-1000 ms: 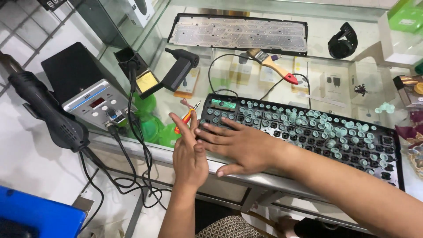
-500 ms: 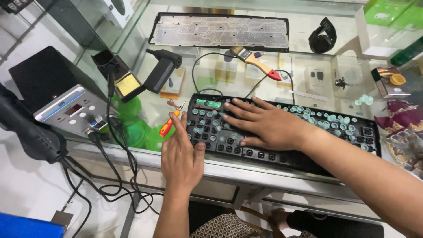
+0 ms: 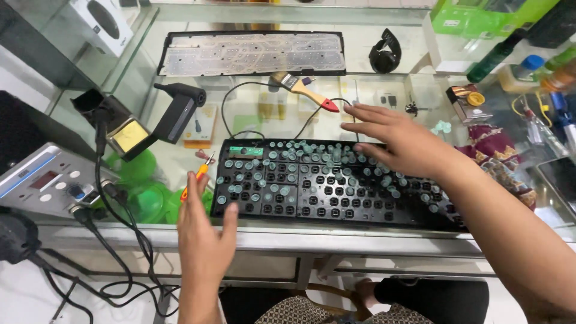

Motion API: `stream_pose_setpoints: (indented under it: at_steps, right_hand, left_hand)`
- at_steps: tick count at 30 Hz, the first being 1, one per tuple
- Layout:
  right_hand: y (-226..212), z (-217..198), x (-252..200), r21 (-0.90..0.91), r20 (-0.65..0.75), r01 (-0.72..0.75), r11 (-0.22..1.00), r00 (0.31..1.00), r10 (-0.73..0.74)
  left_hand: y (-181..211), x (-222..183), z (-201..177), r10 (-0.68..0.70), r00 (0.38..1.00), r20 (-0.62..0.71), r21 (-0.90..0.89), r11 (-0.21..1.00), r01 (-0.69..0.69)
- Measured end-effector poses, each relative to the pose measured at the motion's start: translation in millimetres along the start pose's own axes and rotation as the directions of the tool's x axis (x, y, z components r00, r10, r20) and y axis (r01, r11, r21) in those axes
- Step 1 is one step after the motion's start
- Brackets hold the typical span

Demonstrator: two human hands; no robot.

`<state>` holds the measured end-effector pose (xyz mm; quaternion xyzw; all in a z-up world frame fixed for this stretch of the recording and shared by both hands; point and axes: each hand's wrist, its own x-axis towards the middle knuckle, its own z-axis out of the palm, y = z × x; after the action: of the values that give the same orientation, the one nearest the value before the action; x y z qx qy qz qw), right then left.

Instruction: Disassembling a computer keyboard to access internal components using a screwdriver

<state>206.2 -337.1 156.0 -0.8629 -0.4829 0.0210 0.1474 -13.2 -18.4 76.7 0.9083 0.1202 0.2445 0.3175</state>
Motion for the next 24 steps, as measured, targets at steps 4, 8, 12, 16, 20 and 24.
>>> stream_pose_setpoints:
  at_steps: [4,8,12,16,20,24]
  right_hand:
    - [-33,-21,-92,0.057,-0.132,-0.378,0.924,0.915,0.382]
    - [-41,6,-179,0.107,-0.113,-0.795,0.597,0.586,0.802]
    - [-25,57,-234,0.106,-0.172,-0.784,0.612,0.592,0.788]
    - [-16,81,-238,0.160,-0.262,-0.708,0.688,0.642,0.721]
    - [-19,79,-235,0.229,-0.413,-0.631,0.742,0.627,0.661]
    - [-27,69,-229,0.382,-0.546,-0.540,0.750,0.523,0.655]
  left_hand:
    - [-8,-20,-15,-0.065,0.996,0.053,0.413,0.910,0.037]
    - [-25,-26,-10,-0.040,0.997,0.070,0.522,0.853,-0.002]
    - [-33,-22,-5,-0.067,0.998,0.017,0.453,0.890,0.052]
    - [-32,-22,-3,-0.136,0.991,0.009,0.413,0.903,0.120]
    - [-26,-23,0,0.034,0.990,-0.135,0.315,0.949,0.011]
    - [6,-16,-11,0.069,0.970,-0.232,0.121,0.992,-0.042]
